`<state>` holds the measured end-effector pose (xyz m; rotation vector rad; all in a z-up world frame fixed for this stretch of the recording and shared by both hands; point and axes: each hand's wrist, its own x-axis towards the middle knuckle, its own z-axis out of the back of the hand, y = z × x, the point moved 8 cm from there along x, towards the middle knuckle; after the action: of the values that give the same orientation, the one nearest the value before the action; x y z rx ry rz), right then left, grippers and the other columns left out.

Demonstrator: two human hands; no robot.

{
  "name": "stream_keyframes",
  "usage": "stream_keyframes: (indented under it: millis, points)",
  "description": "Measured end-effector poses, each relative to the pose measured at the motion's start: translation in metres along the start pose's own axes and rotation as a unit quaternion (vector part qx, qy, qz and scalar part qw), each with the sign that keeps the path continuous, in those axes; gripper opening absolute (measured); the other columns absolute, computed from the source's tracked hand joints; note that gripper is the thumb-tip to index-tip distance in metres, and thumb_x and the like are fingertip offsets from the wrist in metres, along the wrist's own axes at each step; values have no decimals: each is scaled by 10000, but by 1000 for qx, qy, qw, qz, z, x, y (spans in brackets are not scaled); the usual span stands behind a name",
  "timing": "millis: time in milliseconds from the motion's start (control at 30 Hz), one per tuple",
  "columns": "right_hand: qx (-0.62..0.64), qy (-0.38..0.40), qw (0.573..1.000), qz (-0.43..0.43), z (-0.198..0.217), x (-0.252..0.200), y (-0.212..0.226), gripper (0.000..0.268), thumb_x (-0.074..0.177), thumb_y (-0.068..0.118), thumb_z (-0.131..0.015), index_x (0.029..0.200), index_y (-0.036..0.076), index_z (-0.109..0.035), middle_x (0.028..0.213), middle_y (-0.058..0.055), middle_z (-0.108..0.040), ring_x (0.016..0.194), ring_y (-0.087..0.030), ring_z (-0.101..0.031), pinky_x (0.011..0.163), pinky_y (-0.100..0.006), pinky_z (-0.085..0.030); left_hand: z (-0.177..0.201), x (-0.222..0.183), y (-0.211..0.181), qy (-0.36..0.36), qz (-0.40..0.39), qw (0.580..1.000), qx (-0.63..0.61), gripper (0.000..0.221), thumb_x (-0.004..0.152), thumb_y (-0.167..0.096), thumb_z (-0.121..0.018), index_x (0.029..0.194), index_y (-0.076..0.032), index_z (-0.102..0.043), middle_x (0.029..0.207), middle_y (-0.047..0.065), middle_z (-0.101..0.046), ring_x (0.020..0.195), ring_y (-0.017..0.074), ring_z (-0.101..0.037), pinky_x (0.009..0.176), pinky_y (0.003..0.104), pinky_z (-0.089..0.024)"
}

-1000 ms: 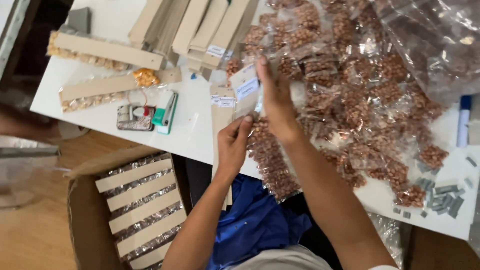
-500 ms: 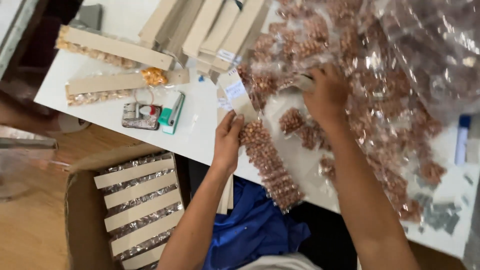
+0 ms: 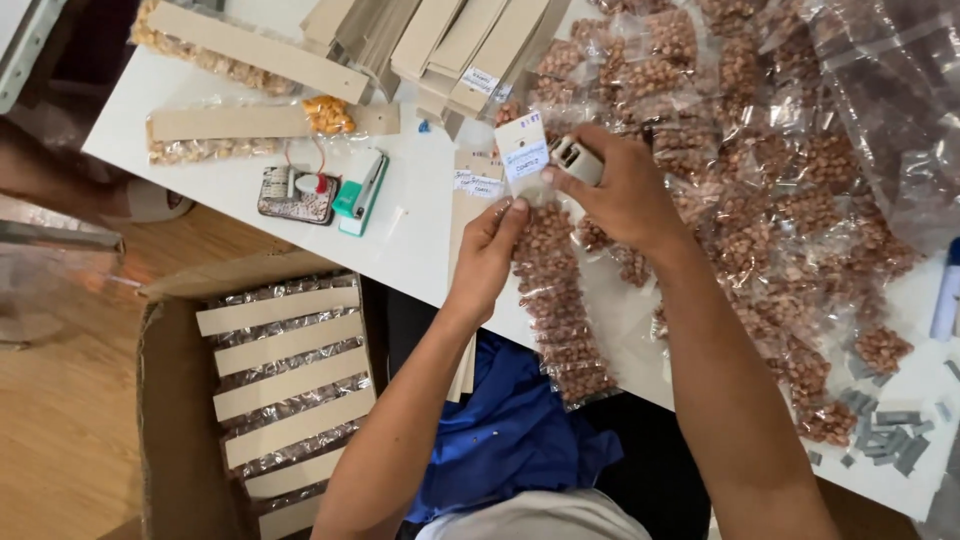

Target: The person is manually stapling cardboard headers onto small plastic bags filled with nuts and then placing them into a cardboard box for shipping.

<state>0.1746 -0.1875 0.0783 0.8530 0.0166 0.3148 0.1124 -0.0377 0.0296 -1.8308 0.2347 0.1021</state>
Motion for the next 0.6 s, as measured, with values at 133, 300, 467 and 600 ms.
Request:
stream_keyframes:
  millis: [133, 300, 467, 600]
  points:
    - [81, -48, 996, 2, 9, -5, 25, 242, 995, 275, -759, 1038, 59, -659, 815, -175, -692, 781, -312, -712, 728, -434, -551, 10, 6, 11, -35, -71, 996, 32, 339, 1077, -346, -564, 832, -143, -681, 736, -57, -568, 823, 59, -483, 792, 283, -481]
    - [290, -163, 930, -155, -4, -2, 20, 386, 919, 527, -639, 965, 144, -654, 834, 14, -696, 745, -130, -731, 607, -248, -628, -1, -8, -13, -3, -131, 986, 104, 383, 1051, -373, -505, 741, -149, -530, 675, -54, -395, 668, 79, -402, 614, 256, -323]
    - [355, -199, 901, -153, -11, -6, 22, 604, 899, 702, -422, 671, 171, -599, 525, 56, -537, 369, -74, -537, 384, -211, -462, -15, -20, -13, 75, -155, 976, 130, 247, 1049, -251, -595, 977, -100, -775, 655, -80, -424, 610, 48, -287, 559, 256, -263]
    - [575, -235, 767, -162, -37, -29, -55, 439, 879, 529, -623, 715, 123, -611, 585, -54, -569, 421, -178, -519, 373, -310, -373, -16, -43, -10, 67, -243, 944, 215, 274, 1074, -325, -515, 1032, -148, -720, 860, -24, -733, 781, 50, -635, 709, 270, -523]
